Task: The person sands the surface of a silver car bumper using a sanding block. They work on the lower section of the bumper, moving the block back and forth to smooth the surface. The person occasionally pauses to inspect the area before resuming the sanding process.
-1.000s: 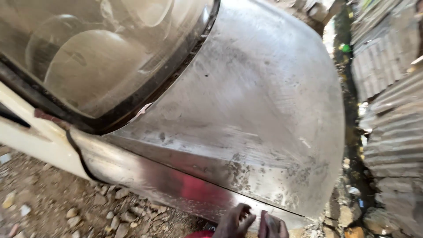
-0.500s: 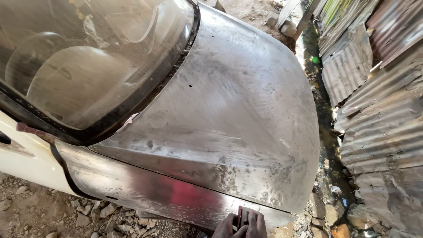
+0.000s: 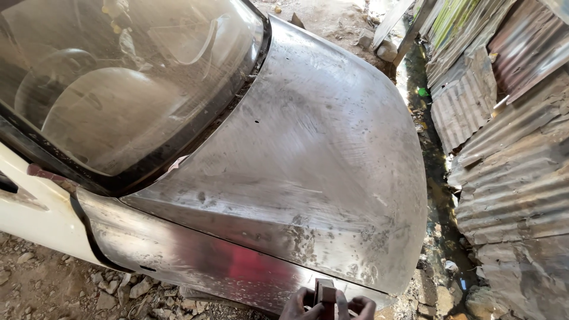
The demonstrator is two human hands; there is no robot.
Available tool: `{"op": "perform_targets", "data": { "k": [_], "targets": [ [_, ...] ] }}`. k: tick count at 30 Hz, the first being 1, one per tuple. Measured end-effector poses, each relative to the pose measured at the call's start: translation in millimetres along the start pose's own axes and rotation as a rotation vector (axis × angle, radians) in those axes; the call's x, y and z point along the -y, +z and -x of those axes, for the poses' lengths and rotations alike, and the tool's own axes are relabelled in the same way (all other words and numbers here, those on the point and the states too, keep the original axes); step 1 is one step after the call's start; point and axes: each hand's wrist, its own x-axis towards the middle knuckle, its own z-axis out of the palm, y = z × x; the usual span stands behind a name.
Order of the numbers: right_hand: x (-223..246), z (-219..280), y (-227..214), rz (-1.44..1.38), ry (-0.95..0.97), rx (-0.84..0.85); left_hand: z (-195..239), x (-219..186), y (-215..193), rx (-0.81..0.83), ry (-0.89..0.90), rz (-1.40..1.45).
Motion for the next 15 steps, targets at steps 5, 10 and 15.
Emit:
{"op": "perform_targets", "data": {
  "k": [5, 10, 15],
  "targets": [
    [2.3, -18.1, -10.0, -0.270, 0.065, 0.108, 6.2, -8.1, -17.4, 0.082, -0.021, 0.107],
    [71.7, -1.4, -26.1, -0.189, 0.128, 0.101, 34.9, -68.0, -37.7, 0.105, -0.033, 0.480],
    [105.9, 36.7, -57.4, 0.057, -0.307, 0.263, 2.1, -55.3, -33.6, -0.053, 0.321, 0.560]
  ]
}}
